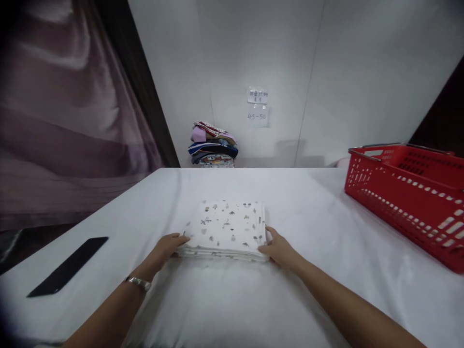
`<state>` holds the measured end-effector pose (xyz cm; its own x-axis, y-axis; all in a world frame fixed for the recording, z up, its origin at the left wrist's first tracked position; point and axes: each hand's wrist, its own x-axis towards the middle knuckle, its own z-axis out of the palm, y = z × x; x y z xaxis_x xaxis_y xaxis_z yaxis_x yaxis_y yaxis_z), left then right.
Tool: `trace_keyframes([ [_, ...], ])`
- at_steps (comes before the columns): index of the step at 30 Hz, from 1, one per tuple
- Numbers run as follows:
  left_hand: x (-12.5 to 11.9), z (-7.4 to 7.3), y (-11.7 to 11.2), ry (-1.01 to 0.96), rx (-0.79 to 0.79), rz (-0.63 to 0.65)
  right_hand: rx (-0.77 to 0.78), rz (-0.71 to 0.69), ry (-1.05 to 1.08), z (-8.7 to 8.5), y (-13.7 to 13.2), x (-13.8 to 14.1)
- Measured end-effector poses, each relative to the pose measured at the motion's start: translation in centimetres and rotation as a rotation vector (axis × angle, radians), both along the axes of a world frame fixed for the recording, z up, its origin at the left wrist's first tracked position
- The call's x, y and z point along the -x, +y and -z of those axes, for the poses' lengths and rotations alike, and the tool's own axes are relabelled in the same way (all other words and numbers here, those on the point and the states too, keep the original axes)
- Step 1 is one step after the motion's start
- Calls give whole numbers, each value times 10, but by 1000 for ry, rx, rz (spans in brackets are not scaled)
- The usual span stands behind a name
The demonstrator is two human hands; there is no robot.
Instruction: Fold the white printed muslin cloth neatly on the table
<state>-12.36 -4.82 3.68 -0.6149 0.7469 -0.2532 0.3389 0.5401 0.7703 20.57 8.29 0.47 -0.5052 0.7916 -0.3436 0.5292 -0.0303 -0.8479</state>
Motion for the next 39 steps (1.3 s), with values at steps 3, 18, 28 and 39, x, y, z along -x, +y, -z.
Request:
trace_keyframes([
  [3,5,1,0,187,70,19,-7,-5,5,-1,-11,-3],
  [18,-39,16,57,880,-76,507,-945,-239,-197,-32,25,90],
  [28,-33,37,55,855,-20,547,-843,-236,-446,11,54,93],
  [39,4,13,71,549,124,130,-630,59,-68,14,91,66],
])
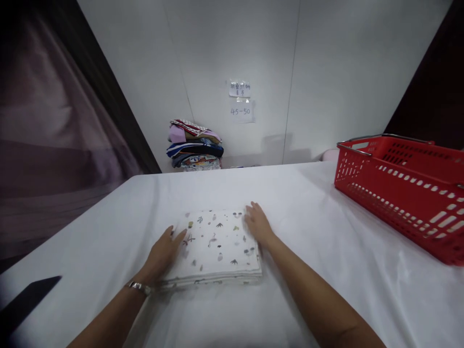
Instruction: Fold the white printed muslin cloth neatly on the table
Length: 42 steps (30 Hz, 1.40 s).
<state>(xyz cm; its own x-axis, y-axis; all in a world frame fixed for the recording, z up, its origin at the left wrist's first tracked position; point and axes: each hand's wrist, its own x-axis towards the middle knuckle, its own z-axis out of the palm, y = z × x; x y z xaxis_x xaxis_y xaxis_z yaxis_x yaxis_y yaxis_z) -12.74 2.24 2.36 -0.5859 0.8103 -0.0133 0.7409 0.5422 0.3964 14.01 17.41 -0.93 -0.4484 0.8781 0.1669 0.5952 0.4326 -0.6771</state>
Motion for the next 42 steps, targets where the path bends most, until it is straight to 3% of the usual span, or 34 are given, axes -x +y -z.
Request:
trace_keyframes([
  [2,3,1,4,-52,58,-1,146,60,81,1,15,-9],
  [5,7,-2,14,-14,39,99,264,28,165,3,27,-18],
  [8,29,-12,38,145,-44,209,259,32,293,7,26,-22],
  [12,72,-22,81,287,87,171,281,-66,385,16,14,-19],
  [15,78,-20,97,345,128,153,210,-136,385,21,8,-16],
  [17,60,-18,99,399,0,223,144,-80,374,23,11,-13],
  [20,9,-17,91,308,-192,385,85,15,354,22,21,-7],
  [23,-47,-17,82,106,-199,564,98,-68,306,17,31,1],
  [27,-94,-15,81,48,-137,613,156,-212,280,11,39,7],
  [35,-118,-11,102,133,-80,515,184,-216,294,20,45,6],
  [42,-128,-9,114,169,8,457,-6,-270,176,21,48,8],
])
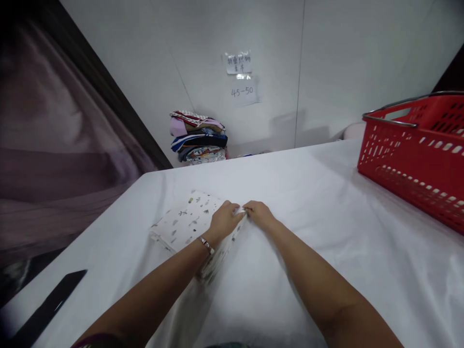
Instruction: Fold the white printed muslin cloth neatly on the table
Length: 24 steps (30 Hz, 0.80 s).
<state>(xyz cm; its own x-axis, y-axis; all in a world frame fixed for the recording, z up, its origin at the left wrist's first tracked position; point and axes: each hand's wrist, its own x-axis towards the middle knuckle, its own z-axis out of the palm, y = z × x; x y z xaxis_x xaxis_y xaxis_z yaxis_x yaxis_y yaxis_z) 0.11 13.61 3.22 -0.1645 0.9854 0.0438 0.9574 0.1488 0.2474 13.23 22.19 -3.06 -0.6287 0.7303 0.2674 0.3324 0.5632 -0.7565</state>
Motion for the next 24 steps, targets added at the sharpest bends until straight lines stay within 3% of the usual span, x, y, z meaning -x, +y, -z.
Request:
trace_keyframes([
  [5,-4,0,5,22,25,-7,-52,81,-92,-7,-5,-1],
  [17,-10,-5,20,-49,33,-52,-77,31,-123,-11,-5,-9],
  [21,-7,-7,33,-68,103,-68,-72,47,-163,-14,-7,-10],
  [24,-1,-8,45,-21,228,9,-67,53,-178,-16,-7,-10],
])
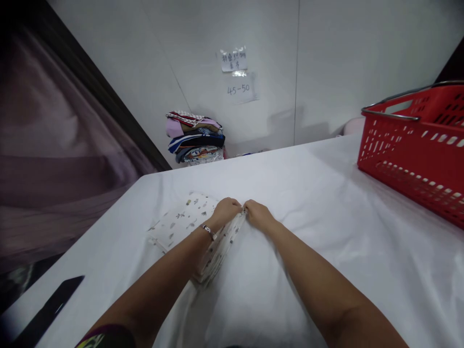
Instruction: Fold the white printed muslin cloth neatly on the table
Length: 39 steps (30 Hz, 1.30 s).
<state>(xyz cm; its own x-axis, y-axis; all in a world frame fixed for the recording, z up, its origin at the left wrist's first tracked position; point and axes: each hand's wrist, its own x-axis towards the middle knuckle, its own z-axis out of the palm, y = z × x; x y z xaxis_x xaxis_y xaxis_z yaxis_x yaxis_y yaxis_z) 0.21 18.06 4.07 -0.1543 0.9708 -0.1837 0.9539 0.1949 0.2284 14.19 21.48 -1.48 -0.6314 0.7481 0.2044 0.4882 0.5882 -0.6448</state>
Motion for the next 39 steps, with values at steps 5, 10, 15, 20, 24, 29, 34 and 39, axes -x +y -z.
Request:
trace_keyframes([
  [5,6,-7,17,61,103,133,16,-2,20,0,1,1],
  [10,4,-17,26,112,149,208,50,-7,79,3,2,0],
  [15,-1,-22,31,153,177,243,111,-43,147,5,4,-1],
  [20,-2,-19,31,122,169,213,178,-41,178,3,5,-2],
  [24,5,-16,23,33,127,176,157,-45,185,5,6,-3],
  [29,12,-18,4,-72,9,220,79,-22,114,7,5,-1],
  [34,6,-23,-23,41,-175,354,38,-13,65,5,3,1],
  [39,-1,-22,-37,239,-185,424,25,-1,44,4,2,1],
])
